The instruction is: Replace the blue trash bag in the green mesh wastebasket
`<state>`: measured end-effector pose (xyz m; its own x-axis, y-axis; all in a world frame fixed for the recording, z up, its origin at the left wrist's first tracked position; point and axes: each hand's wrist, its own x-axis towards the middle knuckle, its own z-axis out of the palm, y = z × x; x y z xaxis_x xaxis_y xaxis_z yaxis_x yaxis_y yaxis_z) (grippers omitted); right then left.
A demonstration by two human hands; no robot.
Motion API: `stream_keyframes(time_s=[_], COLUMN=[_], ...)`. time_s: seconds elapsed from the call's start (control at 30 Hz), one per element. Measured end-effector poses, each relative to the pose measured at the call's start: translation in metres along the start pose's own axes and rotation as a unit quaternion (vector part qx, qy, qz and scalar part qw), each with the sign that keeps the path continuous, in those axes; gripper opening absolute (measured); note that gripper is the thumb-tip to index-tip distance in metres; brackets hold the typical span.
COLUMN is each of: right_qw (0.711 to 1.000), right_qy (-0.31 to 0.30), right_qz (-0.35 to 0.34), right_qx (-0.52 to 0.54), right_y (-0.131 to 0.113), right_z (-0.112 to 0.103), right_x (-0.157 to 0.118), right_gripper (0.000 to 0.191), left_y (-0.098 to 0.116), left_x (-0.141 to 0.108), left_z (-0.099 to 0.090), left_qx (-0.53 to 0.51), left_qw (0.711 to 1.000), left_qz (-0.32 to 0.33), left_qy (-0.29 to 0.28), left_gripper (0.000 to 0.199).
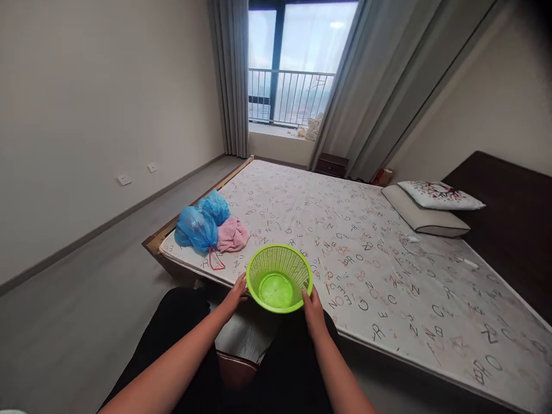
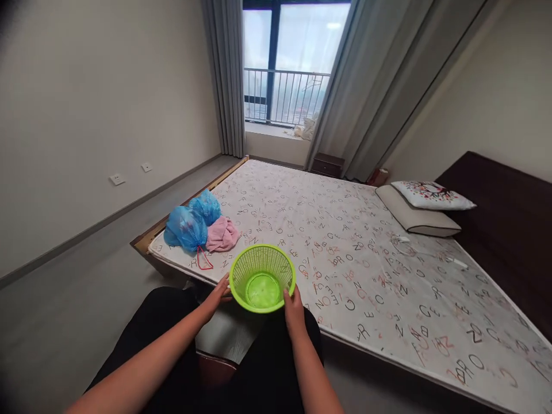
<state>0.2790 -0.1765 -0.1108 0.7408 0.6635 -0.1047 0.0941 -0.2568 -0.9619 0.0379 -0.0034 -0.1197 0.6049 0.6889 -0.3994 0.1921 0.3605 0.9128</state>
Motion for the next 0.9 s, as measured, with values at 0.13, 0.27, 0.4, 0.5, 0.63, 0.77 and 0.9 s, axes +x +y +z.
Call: stream_keyframes(time_s=[0.13,0.27,0.4,0.5,0.63,0.77,0.9], right_qw=[0.997,0.995,0.991,0.975,0.957,0.964,0.962], right_qy=[-0.027,-0.025,0.003,0.025,0.041,0.089,0.224], right_qz=[0.013,-0.002,0.018,0.058,0.068,0.053,0.021], right_qx=[0.075,0.097,0.133,0.214,0.279,0.246,0.155], right_y=[-0.006,-0.012,-0.005,0.004,0.010,0.008,0.005], right_z=[0.002,0.003,0.004,0.006,0.005,0.000,-0.007], right_x=[-0.003,-0.005,0.004,0.016,0.025,0.025,0.028], right_gripper=[0.080,0.074,0.068,0.064,0.063,0.063,0.065], left_y=[0.001,0.002,0.008,0.012,0.022,0.034,0.038], left_x=[0.013,0.035,0.051,0.058,0.072,0.093,0.108], left_z=[0.003,0.008,0.026,0.044,0.059,0.061,0.065], left_qx=[-0.069,-0.049,0.026,0.088,0.135,0.097,0.111], left_qw=[0.997,0.997,0.996,0.991,0.984,0.994,0.981], left_qz=[0.012,0.036,0.070,0.069,0.052,0.050,0.046], left_qy=[0.014,0.040,0.054,0.071,0.100,-0.022,-0.150], left_gripper=[0.098,0.101,0.091,0.081,0.070,0.084,0.083])
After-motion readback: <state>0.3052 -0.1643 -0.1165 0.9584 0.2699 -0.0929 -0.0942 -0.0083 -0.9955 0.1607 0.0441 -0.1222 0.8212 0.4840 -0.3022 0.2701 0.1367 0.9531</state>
